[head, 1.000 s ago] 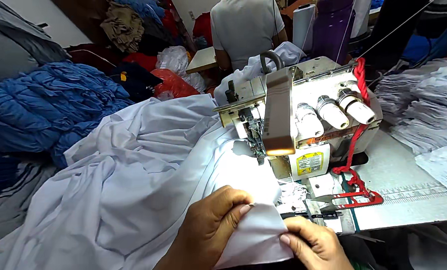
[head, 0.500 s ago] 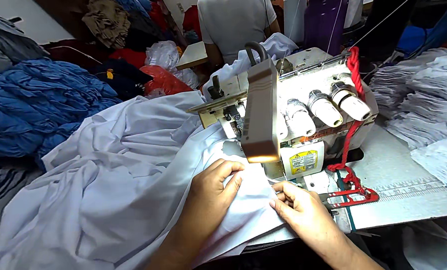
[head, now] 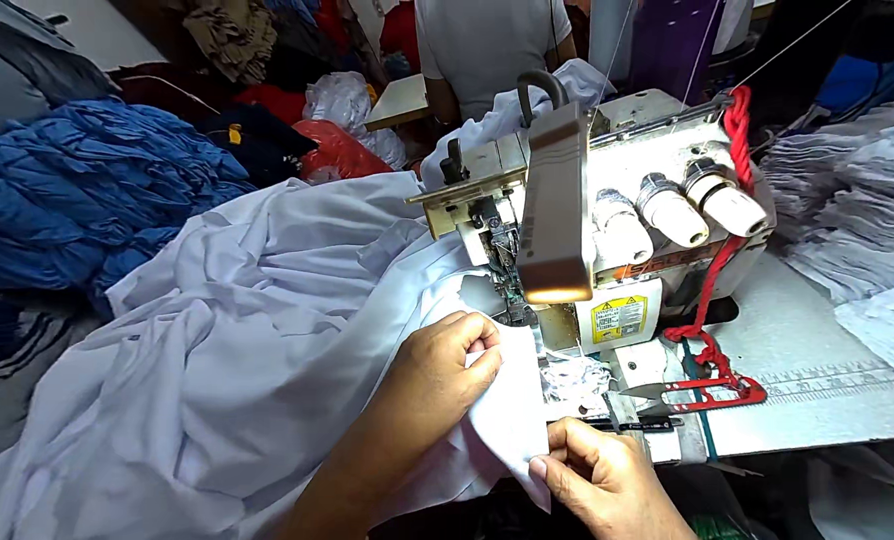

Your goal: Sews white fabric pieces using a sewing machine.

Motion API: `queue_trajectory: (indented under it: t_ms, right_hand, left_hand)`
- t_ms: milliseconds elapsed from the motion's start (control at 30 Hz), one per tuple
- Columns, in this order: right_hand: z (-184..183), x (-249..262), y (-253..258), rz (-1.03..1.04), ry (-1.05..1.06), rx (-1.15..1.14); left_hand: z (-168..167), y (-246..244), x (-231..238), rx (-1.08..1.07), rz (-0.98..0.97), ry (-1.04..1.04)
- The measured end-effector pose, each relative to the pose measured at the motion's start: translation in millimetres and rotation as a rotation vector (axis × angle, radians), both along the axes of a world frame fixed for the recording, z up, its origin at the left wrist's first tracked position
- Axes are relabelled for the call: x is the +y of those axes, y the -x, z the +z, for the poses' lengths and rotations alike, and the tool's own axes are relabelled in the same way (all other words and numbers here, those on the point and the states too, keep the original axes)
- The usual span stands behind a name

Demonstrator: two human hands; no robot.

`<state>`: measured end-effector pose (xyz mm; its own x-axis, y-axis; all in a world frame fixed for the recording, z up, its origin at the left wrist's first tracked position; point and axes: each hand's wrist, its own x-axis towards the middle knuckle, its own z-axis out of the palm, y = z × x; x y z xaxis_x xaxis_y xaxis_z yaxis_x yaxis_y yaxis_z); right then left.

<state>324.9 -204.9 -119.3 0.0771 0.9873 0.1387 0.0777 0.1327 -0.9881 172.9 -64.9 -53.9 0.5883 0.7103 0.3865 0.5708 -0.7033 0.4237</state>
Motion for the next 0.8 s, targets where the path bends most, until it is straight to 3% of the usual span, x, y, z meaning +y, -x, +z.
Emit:
queue_trajectory:
  t_ms: [233, 567, 800]
  right_hand:
    - [0.5, -0.8, -1.0, -0.020, -0.017, 0.016]
    - [9.1, 3.1, -6.0, -0.031, 0.002, 0.098]
    - [-0.1, 18.3, -8.1, -0.098, -0.117, 0.102]
  left_hand:
    - [12.4, -3.6, -0.7, 0.054, 0.032, 0.083]
    - [29.5, -11.6, 14.8, 0.098, 0.119, 0.441]
    - [24.8, -17.7, 24.4, 0.046, 0.123, 0.366]
